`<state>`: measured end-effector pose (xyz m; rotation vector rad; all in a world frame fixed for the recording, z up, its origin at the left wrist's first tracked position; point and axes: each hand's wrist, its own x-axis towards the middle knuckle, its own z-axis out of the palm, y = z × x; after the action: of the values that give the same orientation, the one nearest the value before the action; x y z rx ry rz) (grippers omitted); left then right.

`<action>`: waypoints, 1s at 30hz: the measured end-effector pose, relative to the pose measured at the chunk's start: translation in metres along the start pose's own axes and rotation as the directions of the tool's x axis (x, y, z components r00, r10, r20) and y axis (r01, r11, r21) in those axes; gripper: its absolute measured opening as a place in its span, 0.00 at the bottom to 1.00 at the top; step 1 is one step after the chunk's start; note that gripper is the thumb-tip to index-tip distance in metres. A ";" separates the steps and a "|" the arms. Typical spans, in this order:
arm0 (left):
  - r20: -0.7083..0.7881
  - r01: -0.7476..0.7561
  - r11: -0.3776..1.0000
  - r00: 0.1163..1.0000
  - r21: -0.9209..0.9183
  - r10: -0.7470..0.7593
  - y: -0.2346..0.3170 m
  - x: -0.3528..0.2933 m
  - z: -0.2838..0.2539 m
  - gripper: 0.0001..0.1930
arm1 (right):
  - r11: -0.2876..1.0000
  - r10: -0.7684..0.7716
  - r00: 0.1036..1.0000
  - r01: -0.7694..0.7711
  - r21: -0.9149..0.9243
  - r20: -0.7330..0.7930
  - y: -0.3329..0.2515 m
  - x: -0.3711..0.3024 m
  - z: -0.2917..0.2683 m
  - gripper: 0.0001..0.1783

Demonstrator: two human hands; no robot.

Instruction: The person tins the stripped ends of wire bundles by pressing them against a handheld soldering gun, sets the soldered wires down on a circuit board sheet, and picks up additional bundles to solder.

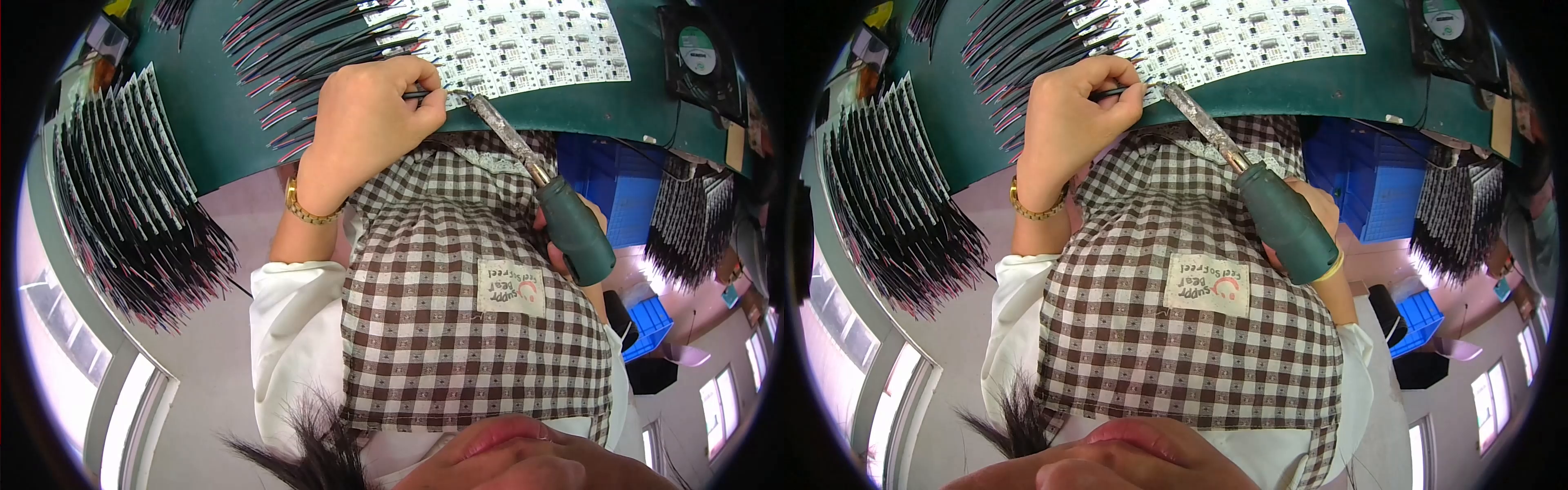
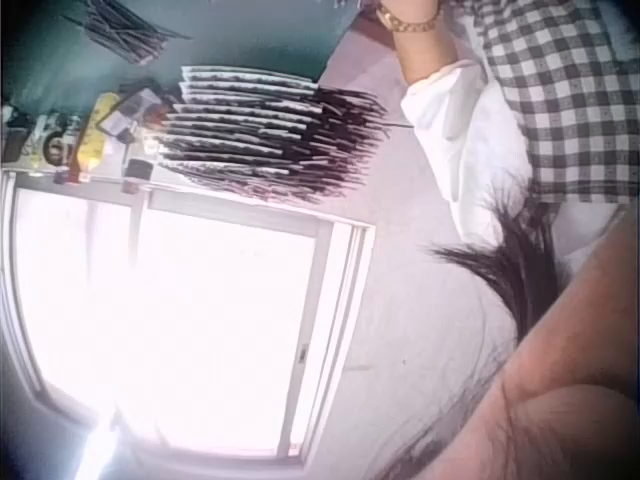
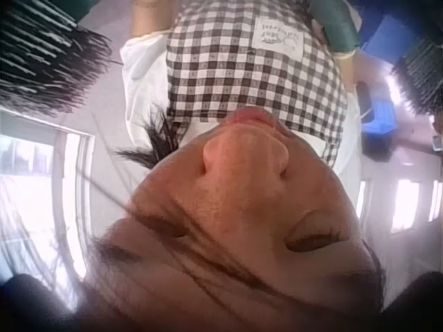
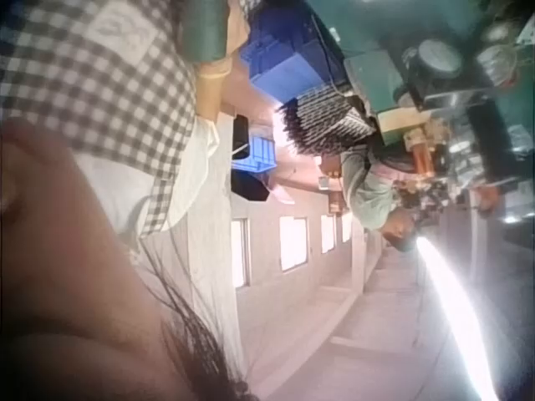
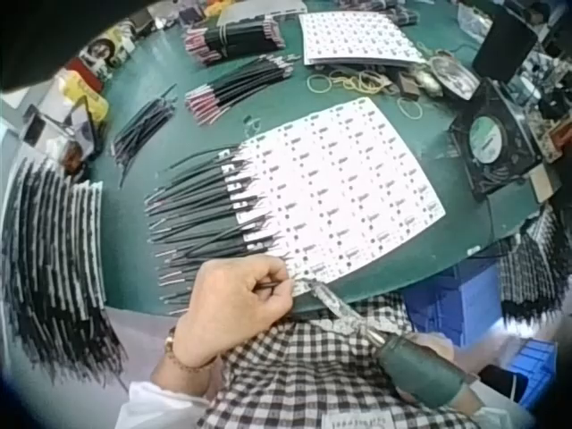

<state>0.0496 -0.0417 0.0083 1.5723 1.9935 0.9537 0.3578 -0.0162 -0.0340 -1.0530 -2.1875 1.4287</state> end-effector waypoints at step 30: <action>-0.013 -0.345 0.756 0.906 0.556 0.423 -0.017 0.022 -0.020 0.14 | 0.685 -0.061 0.993 0.116 0.719 -0.102 -0.032 0.054 0.026 0.23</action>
<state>0.0185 -0.0281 0.0114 2.3637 2.2094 0.6668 0.2930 -0.0010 -0.0237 -0.6627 -1.3457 1.9220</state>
